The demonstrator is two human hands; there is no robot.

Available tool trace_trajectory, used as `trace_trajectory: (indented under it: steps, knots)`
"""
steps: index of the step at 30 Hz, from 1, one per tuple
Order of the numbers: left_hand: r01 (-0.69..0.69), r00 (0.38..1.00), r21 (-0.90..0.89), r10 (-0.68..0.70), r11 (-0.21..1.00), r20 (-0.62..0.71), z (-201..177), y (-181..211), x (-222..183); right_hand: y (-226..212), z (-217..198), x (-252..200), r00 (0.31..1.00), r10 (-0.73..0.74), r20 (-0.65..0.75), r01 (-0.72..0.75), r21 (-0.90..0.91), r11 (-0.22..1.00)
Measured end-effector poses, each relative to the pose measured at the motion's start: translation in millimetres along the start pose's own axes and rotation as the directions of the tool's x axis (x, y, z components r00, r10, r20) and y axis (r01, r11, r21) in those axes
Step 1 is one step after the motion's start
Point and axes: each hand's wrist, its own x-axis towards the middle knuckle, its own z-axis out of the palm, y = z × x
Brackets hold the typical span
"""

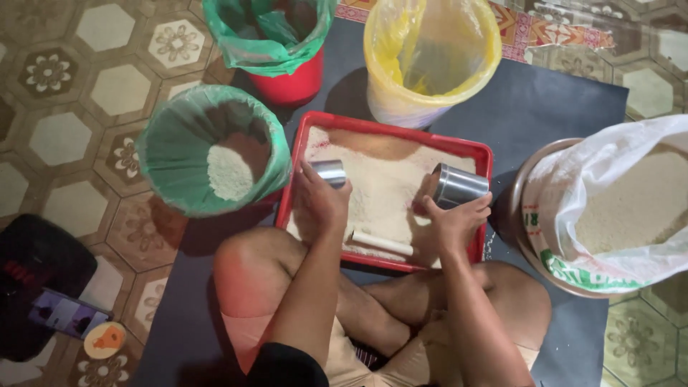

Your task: The person sitting on the floor uses cups to scoop rice from a central tray and distribute it into several surrounding bags and buckets.

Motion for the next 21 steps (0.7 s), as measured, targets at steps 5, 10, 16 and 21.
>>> trace_trajectory:
  steps: [5,10,16,21]
  knots:
    - [0.081,0.96,-0.262,-0.005,0.962,0.281,-6.4,19.3,-10.3,11.7,45.8,-18.3,0.958,-0.286,0.005,0.281,-0.217,0.935]
    - [0.219,0.846,-0.337,-0.006,0.916,0.533,-17.9,27.2,-16.2,-27.9,29.1,-31.6,0.952,-0.264,0.159,0.255,0.071,0.964]
    - [0.332,0.746,-0.502,0.103,0.798,0.658,-17.9,44.9,-27.2,-40.2,2.6,-7.8,0.962,-0.115,0.248,0.077,0.159,0.984]
    - [0.302,0.789,-0.618,0.174,0.726,0.589,-53.0,56.0,-26.4,10.6,5.3,23.1,0.737,0.242,0.631,-0.597,0.44,0.671]
